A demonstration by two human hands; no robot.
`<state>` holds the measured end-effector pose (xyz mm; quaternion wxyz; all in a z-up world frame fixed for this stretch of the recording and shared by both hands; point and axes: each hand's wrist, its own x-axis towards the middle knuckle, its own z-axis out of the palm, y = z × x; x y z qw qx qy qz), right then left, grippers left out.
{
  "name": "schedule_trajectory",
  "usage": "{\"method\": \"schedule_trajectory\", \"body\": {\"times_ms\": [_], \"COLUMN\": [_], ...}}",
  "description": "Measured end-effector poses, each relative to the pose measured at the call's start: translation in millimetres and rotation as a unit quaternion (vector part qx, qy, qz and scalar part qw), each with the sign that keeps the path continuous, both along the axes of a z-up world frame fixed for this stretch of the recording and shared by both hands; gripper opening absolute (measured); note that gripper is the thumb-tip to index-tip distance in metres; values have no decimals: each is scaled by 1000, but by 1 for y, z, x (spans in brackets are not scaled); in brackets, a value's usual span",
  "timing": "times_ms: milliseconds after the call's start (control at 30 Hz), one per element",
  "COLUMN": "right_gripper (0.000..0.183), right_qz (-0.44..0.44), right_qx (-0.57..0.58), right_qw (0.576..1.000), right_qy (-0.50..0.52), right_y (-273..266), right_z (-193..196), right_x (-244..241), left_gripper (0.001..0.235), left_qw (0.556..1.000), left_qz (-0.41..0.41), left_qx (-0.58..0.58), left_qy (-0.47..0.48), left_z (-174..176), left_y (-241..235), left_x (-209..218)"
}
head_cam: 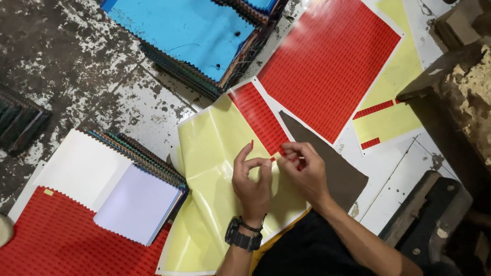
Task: The person peels small red adhesive strips from a red textured sheet and sticks them onto the edges of various colored fabric swatches. They handle the swatches one by one, applying the strips to secure them together in a stack.
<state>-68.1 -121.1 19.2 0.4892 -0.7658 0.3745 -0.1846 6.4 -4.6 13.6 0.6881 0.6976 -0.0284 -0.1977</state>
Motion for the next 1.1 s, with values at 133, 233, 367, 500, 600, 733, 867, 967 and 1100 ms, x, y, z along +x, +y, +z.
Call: {"method": "schedule_trajectory", "body": {"times_ms": [133,233,367,500,600,733,867,967,1100], "right_gripper": [31,22,17,14,13,11,12,16,29], "right_qz": [2,-1,2,-11,-8,-9,29,88,102], "right_qx": [-75,-139,-178,-196,-190,-172,-93,17,65], "right_qw": [996,990,984,980,982,985,994,993,992], "right_qy": [45,31,6,-15,-17,-17,-42,-72,-46], "right_y": [2,4,7,11,11,13,10,2,-5], "right_z": [-4,-15,-19,-18,-15,-14,-11,-19,-19], "right_x": [9,12,11,13,14,12,6,-6,-7], "left_gripper": [60,63,62,61,61,61,64,73,75], "left_qw": [1000,999,999,999,998,998,996,992,991], "left_qz": [17,17,36,45,50,55,57,47,47], "left_qx": [10,39,0,-26,-29,-39,-65,-102,-112], "left_qy": [5,-16,-9,1,-5,2,31,54,58], "left_z": [1,-6,-5,-5,-7,-7,-3,1,5], "left_y": [2,4,1,2,2,0,1,2,0], "left_x": [-7,-9,-8,-6,-6,-6,-4,-3,-1]}}
